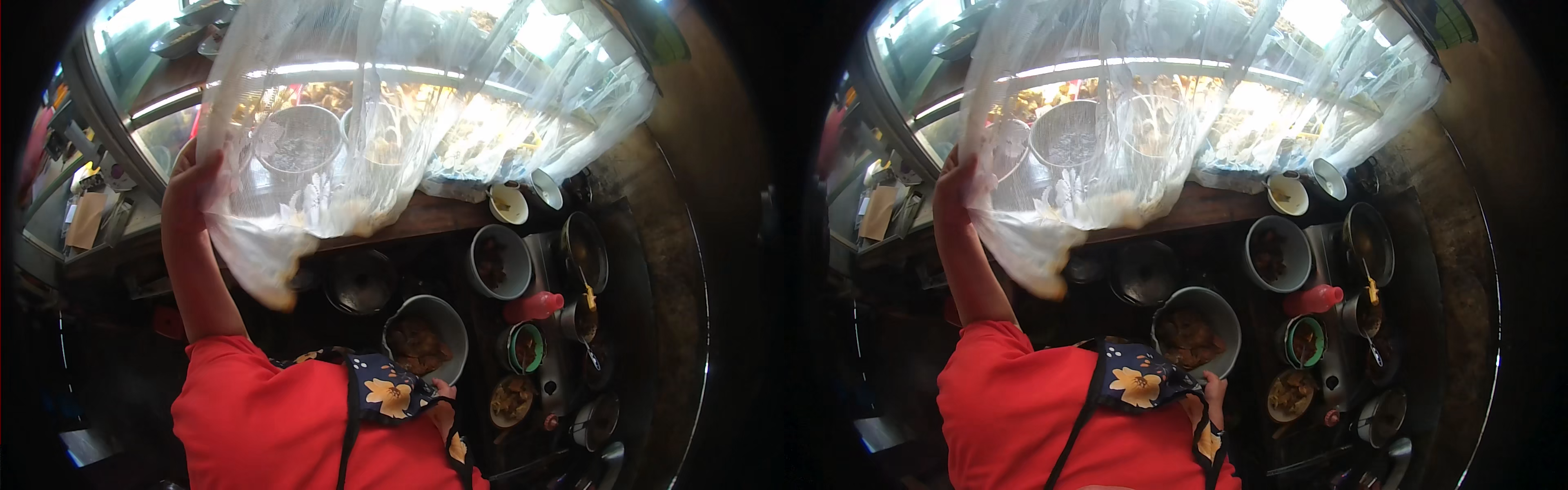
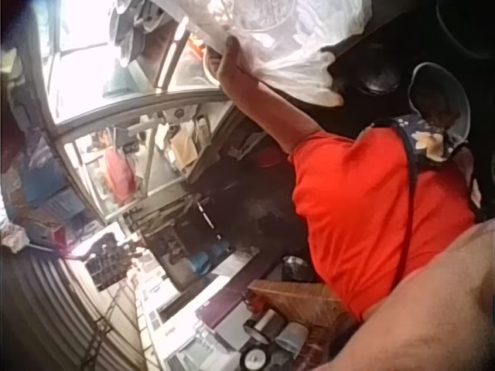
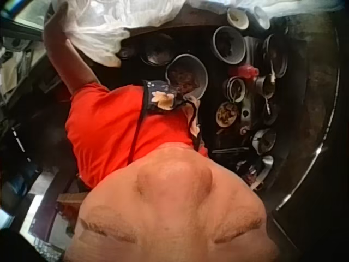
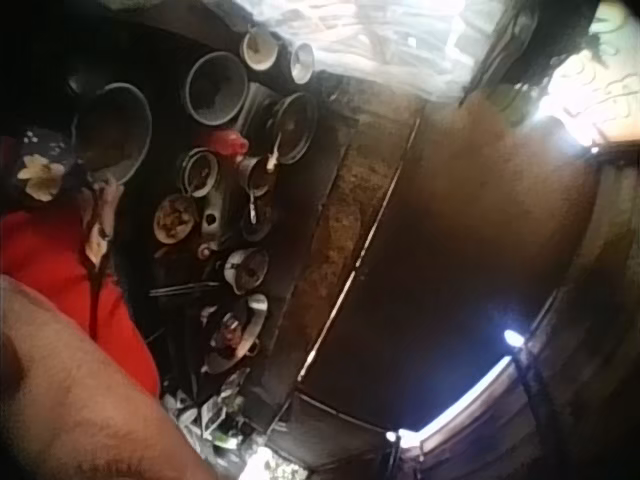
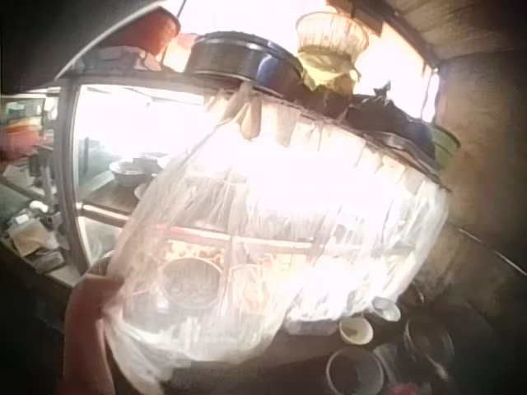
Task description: The person is cooking food using multiple pans and preparing plates.
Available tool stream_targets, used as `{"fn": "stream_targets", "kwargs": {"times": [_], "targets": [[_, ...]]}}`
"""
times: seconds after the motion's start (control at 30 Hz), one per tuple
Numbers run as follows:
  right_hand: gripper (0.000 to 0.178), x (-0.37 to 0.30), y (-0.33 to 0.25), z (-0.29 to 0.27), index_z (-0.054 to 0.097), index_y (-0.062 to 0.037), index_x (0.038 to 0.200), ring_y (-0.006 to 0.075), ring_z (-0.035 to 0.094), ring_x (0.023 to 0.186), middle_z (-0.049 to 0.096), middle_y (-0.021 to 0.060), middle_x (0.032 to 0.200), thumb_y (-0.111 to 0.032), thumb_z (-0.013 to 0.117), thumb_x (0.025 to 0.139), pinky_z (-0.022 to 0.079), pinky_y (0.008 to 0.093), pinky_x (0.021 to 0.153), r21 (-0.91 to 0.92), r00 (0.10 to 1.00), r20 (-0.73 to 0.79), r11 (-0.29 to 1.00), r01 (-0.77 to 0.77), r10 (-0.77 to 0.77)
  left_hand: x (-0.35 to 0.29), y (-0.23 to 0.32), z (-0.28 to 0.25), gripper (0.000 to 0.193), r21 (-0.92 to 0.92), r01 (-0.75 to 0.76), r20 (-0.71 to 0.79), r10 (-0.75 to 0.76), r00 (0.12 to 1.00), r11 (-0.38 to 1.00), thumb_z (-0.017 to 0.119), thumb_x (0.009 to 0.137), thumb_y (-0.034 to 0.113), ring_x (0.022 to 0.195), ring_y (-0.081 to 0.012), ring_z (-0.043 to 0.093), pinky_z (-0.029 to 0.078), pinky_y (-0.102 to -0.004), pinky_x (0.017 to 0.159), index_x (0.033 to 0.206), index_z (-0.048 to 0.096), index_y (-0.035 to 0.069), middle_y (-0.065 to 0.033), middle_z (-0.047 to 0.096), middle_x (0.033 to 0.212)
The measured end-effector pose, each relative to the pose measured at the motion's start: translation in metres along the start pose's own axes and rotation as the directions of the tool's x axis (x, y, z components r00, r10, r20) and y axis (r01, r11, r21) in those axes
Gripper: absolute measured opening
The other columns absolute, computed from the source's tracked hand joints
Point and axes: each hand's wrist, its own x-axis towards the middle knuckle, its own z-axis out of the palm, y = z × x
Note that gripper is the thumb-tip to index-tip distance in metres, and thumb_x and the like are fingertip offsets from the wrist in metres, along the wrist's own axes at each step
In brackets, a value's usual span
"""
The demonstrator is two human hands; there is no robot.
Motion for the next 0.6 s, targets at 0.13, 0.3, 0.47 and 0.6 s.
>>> {"fn": "stream_targets", "kwargs": {"times": [0.13,0.3,0.47,0.6], "targets": [[0.014,-0.005,0.008,-0.015,0.058,0.0088,0.070,0.0158,0.058,0.058,0.061,0.0078,0.068,-0.005,0.056,0.068,0.044,0.0306,0.052,-0.415,0.845,0.271,0.736,0.535,-0.462,0.031,-0.003,-0.022,0.066,0.602,-0.168,0.179,0.073,0.981,0.781,0.067,0.072,0.041,0.101,-0.0203,0.052,0.040,-0.0321,0.086,0.116,0.045,-0.003,-0.0145,0.053,0.111],[0.015,0.008,0.009,-0.014,0.058,0.0094,0.069,0.0155,0.057,0.059,0.061,0.0082,0.068,-0.005,0.056,0.068,0.044,0.0312,0.052,-0.217,0.923,0.237,0.909,0.356,-0.305,0.146,0.039,0.011,0.069,0.745,-0.465,0.072,0.635,0.769,0.479,0.060,0.074,0.051,0.105,-0.0286,0.052,0.039,-0.0349,0.089,0.116,0.048,-0.002,-0.0214,0.053,0.112],[0.015,0.020,-0.001,-0.011,0.058,0.0091,0.069,0.0156,0.057,0.059,0.060,0.0083,0.067,-0.006,0.057,0.067,0.044,0.0320,0.052,-0.026,0.982,0.184,0.998,0.051,-0.045,0.220,0.098,0.092,0.053,0.306,-0.487,0.159,0.460,0.873,0.818,0.062,0.072,0.053,0.080,-0.0156,0.052,0.040,-0.0366,0.072,0.099,0.060,0.007,-0.0056,0.059,0.087],[0.015,0.029,0.008,-0.008,0.058,0.0089,0.069,0.0157,0.056,0.058,0.060,0.0083,0.067,-0.006,0.057,0.067,0.044,0.0322,0.052,-0.061,0.983,0.171,0.996,0.071,-0.059,0.245,0.122,0.119,0.039,0.300,-0.524,-0.020,0.555,0.832,0.797,0.059,0.079,0.043,0.069,-0.0115,0.051,0.039,-0.0266,0.060,0.084,0.061,0.004,-0.0029,0.059,0.077]]}}
